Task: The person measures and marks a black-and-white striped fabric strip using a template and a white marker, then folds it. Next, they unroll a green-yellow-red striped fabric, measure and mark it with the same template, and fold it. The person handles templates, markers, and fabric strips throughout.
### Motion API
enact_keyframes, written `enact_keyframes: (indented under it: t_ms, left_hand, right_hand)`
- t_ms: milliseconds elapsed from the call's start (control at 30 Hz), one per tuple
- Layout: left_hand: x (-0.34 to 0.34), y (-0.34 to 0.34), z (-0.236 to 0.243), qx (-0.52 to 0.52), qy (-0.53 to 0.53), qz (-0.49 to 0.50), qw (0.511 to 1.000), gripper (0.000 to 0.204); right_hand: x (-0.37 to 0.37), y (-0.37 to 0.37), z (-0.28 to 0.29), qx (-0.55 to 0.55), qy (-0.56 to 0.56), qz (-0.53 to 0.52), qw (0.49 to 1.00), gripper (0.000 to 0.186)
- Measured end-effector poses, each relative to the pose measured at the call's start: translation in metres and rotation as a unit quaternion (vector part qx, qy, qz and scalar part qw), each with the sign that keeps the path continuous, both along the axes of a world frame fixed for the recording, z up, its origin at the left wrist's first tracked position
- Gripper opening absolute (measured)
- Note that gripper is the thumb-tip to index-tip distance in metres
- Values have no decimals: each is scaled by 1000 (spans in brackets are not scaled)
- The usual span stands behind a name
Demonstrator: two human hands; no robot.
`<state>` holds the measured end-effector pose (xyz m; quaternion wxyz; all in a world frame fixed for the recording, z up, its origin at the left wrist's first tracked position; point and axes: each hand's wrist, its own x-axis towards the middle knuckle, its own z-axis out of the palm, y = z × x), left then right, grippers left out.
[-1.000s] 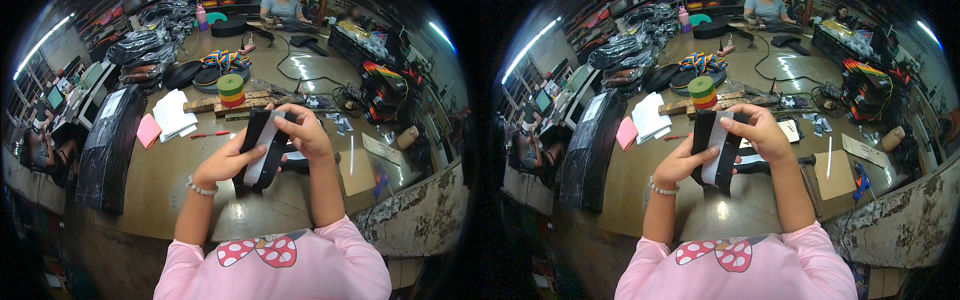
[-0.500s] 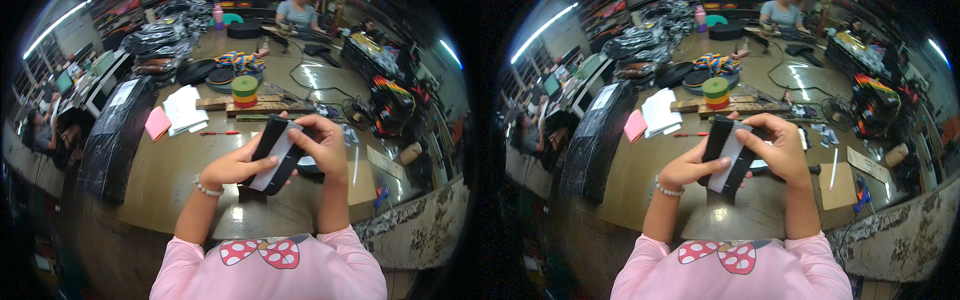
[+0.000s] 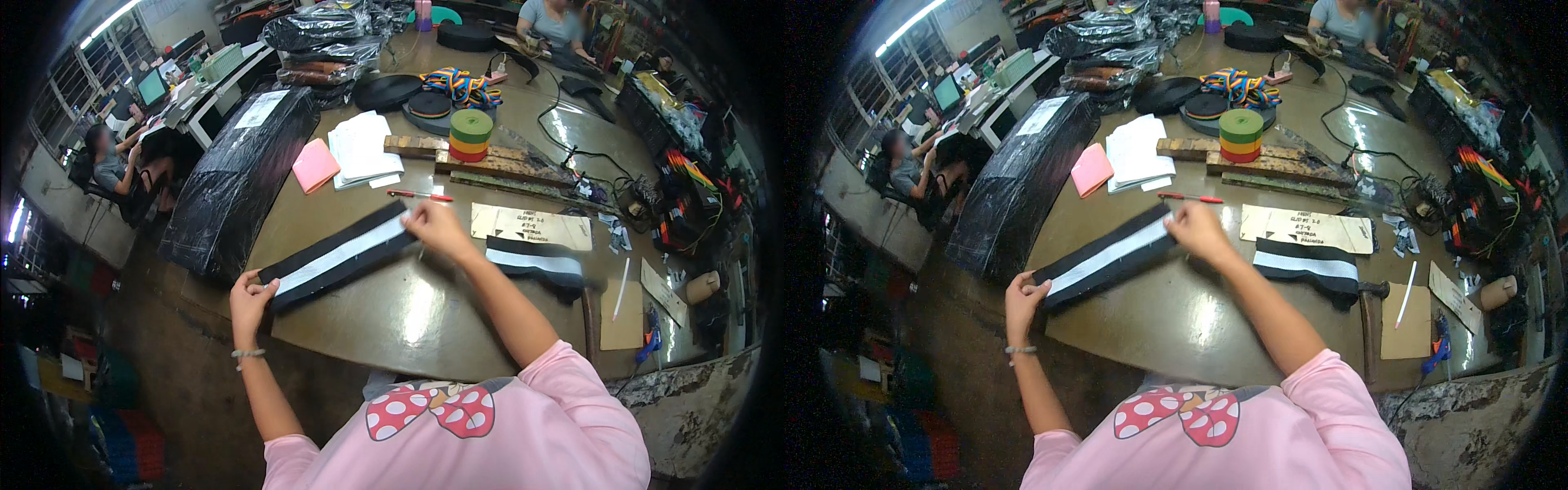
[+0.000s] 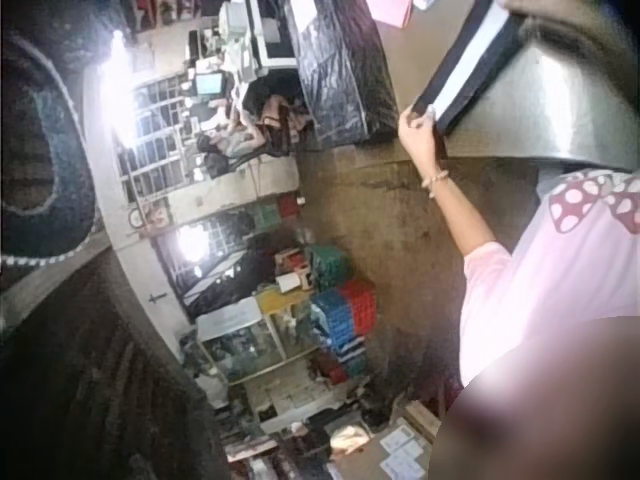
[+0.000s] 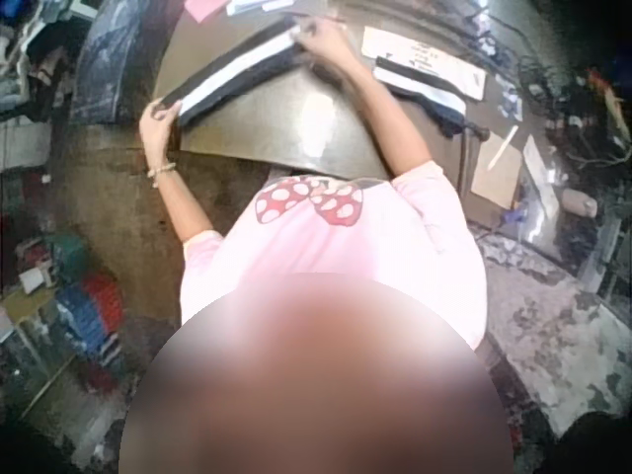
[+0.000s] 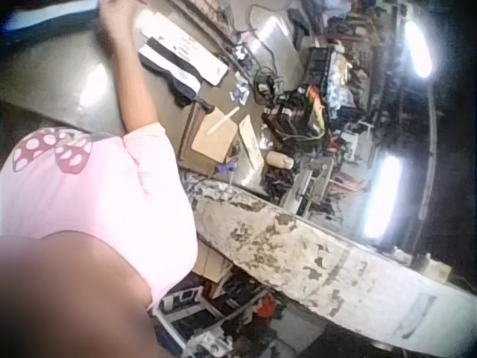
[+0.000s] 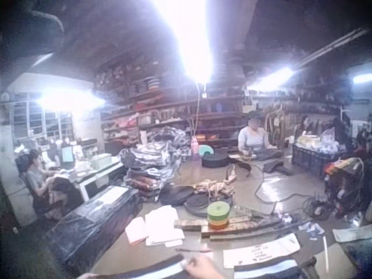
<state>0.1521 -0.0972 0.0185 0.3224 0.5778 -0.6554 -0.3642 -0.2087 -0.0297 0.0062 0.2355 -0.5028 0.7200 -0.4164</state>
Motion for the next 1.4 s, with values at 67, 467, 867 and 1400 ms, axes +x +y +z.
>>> enact_keyframes:
  t_ms: [67, 467, 867, 1400]
  left_hand:
    - [-7, 3, -16, -62, -198, 91, 974, 54]
    - [-78, 8, -36, -221, -322, -195, 900, 62]
    - [-145, 37, 13, -280, -138, -214, 926, 46]
    - [-294, 143, 27, -428, -104, -440, 783, 99]
  right_hand:
    - [18, -2, -31, 15, 95, 26, 995, 30]
    - [0, 60, -8, 13, 170, 74, 983, 46]
    - [-128, 253, 44, 227, 120, -254, 933, 67]
    - [-64, 203, 32, -13, -34, -78, 996, 48]
